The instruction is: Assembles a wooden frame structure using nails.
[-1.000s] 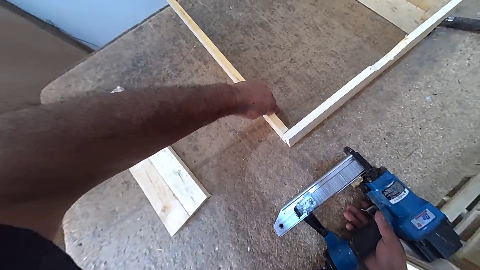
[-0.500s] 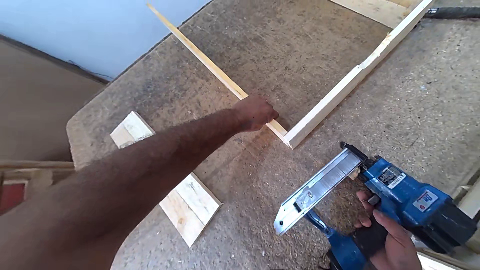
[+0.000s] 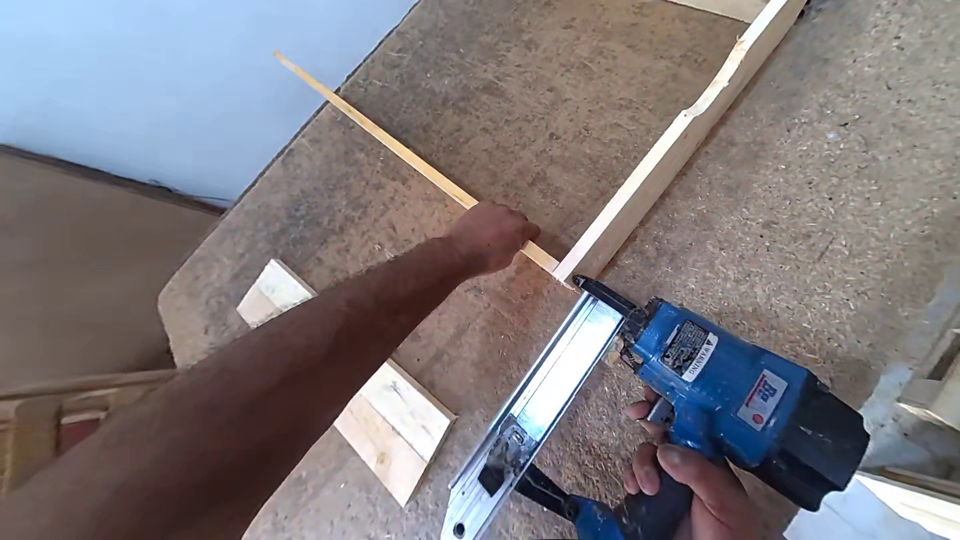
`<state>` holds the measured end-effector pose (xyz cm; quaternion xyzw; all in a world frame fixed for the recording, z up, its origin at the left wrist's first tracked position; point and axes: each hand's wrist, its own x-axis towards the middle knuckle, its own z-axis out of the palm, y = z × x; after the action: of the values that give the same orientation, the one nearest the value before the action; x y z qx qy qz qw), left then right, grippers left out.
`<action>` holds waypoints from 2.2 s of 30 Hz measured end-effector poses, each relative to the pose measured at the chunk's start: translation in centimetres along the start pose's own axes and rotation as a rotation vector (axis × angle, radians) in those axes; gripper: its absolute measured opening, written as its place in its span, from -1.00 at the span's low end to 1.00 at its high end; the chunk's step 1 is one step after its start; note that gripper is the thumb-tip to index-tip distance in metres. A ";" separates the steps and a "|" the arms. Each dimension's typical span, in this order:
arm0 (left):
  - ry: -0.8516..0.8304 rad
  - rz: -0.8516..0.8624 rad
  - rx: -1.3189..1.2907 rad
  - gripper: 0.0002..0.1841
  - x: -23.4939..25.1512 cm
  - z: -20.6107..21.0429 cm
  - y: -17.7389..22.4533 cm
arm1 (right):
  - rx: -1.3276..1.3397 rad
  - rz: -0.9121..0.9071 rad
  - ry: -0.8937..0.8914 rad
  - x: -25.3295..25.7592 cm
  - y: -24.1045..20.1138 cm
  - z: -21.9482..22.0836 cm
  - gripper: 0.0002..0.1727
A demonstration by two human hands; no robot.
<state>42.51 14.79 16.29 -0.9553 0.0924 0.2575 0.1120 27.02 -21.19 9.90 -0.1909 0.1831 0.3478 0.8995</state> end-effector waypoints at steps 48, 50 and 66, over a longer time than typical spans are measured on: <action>0.072 -0.061 -0.092 -0.78 -0.2 0.5 0.4 | -0.151 0.017 0.167 2.9 1.8 -6.9 -0.61; 0.098 -0.041 -0.088 -0.81 -0.1 0.7 0.2 | -0.152 0.013 0.169 3.3 2.0 -6.8 -0.62; 0.541 0.133 -0.051 -0.41 -1.4 4.1 2.2 | -0.218 0.018 0.106 4.5 1.9 -7.2 -0.63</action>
<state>38.84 13.94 13.16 -0.9837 0.1748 0.0020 0.0418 27.42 -20.77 1.20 -0.3038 0.1931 0.3633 0.8593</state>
